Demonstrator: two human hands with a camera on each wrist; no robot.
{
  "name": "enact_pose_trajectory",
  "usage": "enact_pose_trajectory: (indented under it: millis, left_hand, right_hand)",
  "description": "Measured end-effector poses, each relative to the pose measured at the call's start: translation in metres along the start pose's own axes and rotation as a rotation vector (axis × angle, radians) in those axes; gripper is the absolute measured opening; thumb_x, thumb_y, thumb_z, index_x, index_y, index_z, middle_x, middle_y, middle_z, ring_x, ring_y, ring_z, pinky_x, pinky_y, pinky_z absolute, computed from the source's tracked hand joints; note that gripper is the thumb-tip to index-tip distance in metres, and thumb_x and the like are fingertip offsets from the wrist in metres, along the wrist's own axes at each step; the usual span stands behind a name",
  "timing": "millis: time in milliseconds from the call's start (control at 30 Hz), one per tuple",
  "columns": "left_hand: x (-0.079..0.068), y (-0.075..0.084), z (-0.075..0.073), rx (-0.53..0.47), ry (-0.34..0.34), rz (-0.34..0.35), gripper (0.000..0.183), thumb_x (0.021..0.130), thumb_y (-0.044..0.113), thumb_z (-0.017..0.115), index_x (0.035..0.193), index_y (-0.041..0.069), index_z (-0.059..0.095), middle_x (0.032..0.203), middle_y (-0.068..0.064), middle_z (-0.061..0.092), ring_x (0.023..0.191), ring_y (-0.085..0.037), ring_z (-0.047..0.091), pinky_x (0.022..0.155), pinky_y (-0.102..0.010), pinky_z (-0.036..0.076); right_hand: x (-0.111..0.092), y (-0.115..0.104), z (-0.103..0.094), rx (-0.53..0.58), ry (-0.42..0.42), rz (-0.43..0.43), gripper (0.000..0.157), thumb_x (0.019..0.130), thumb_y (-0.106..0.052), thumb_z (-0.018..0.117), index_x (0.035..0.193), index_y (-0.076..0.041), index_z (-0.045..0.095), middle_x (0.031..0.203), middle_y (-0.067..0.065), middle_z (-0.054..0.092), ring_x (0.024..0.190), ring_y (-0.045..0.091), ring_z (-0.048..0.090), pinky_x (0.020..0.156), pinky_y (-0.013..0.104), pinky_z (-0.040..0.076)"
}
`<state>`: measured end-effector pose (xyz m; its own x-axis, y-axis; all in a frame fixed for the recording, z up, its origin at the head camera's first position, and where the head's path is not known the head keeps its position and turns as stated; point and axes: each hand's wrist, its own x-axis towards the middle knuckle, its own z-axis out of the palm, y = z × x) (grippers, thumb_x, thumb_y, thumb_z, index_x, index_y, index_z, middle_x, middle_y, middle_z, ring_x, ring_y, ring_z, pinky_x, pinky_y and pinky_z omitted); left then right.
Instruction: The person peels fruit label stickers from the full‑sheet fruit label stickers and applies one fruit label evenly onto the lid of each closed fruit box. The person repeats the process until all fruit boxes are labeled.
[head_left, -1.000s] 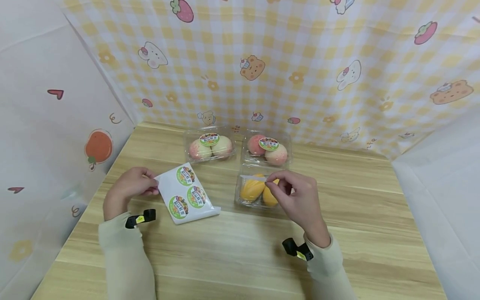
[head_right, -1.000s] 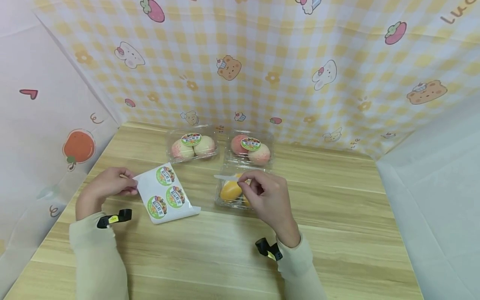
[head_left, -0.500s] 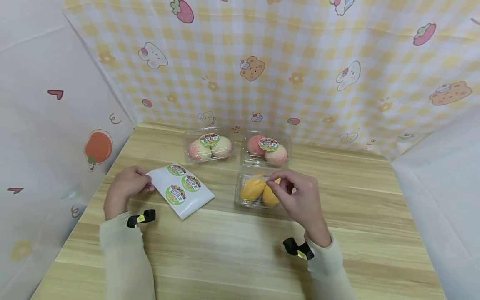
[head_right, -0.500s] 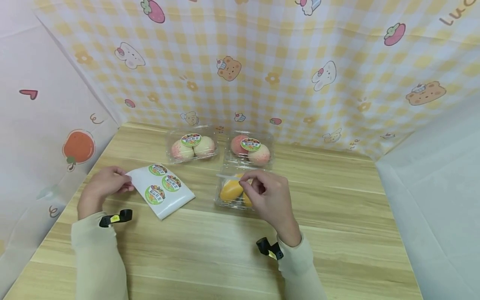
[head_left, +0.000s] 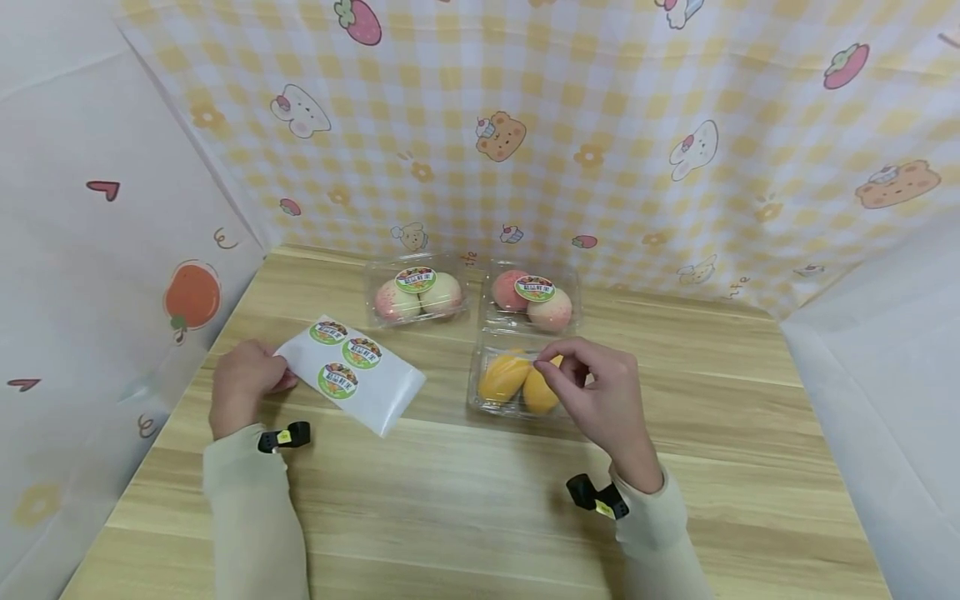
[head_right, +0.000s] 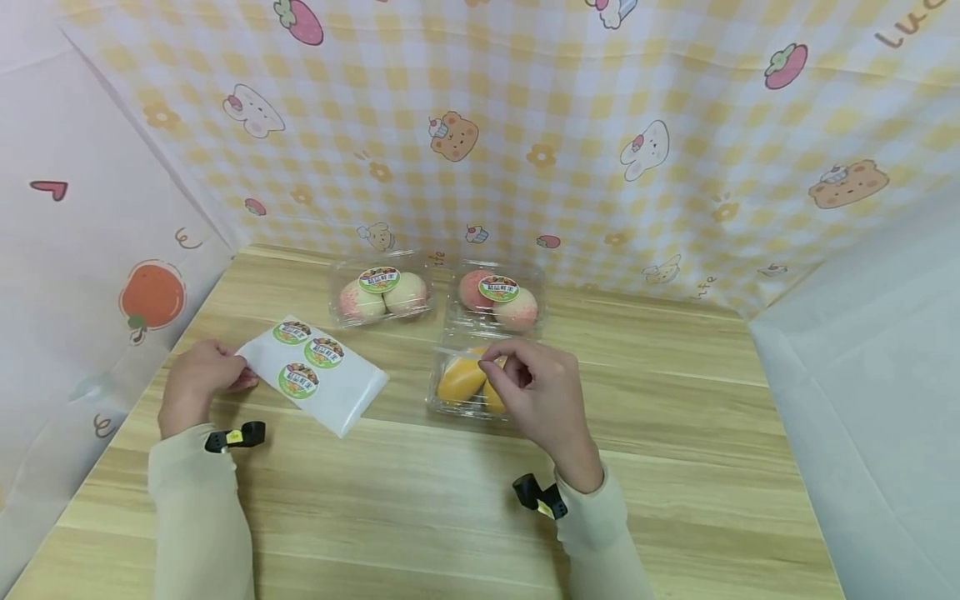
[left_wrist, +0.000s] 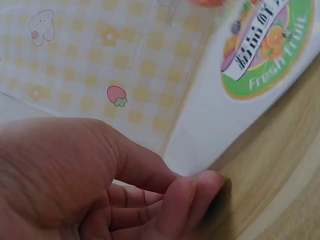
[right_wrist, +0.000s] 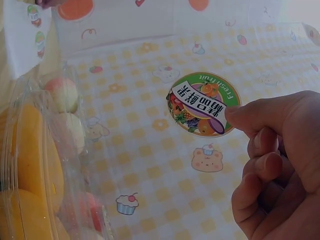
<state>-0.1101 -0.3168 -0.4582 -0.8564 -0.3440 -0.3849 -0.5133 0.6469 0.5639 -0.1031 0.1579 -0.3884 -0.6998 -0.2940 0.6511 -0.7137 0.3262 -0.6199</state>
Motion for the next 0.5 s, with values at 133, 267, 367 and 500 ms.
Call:
enact_pose_trajectory:
  millis: [133, 267, 367, 500]
  left_hand:
    - [-0.0029, 0.0005, -0.0004, -0.019, -0.005, -0.024, 0.027, 0.104, 0.011, 0.054, 0.106, -0.010, 0.070, 0.071, -0.006, 0.073, 0.071, -0.023, 0.070, 0.073, -0.042, 0.045]
    - [-0.0042, 0.0015, -0.0010, -0.031, -0.008, -0.031, 0.027, 0.102, 0.011, 0.057, 0.106, -0.009, 0.074, 0.069, -0.004, 0.073, 0.068, -0.021, 0.071, 0.074, -0.042, 0.047]
    - [-0.0043, 0.0015, -0.0014, -0.016, -0.006, -0.023, 0.026, 0.100, 0.013, 0.058, 0.091, -0.002, 0.077, 0.067, -0.003, 0.073, 0.068, -0.021, 0.070, 0.073, -0.041, 0.046]
    - [-0.0047, 0.0053, -0.0014, 0.031, 0.005, 0.019, 0.030, 0.099, 0.015, 0.057, 0.077, 0.004, 0.074, 0.067, -0.003, 0.070, 0.070, -0.025, 0.065, 0.070, -0.040, 0.044]
  right_hand:
    - [0.0003, -0.0003, -0.0005, 0.001, 0.002, 0.004, 0.009, 0.093, 0.002, 0.084, 0.095, -0.005, 0.079, 0.064, -0.006, 0.055, 0.054, 0.011, 0.046, 0.053, 0.021, 0.038]
    - [0.0003, 0.0007, -0.0015, 0.000, 0.001, 0.015, 0.013, 0.091, 0.006, 0.085, 0.096, -0.005, 0.080, 0.064, -0.006, 0.055, 0.054, 0.011, 0.046, 0.053, 0.021, 0.038]
    - [0.0001, 0.0022, -0.0023, 0.004, 0.006, 0.025, 0.016, 0.090, 0.008, 0.085, 0.095, -0.006, 0.080, 0.063, -0.006, 0.055, 0.054, 0.010, 0.045, 0.053, 0.020, 0.038]
    - [0.0000, 0.0045, -0.0033, 0.005, 0.020, 0.029, 0.019, 0.088, 0.011, 0.085, 0.094, -0.006, 0.079, 0.063, -0.007, 0.055, 0.053, 0.009, 0.045, 0.052, 0.020, 0.038]
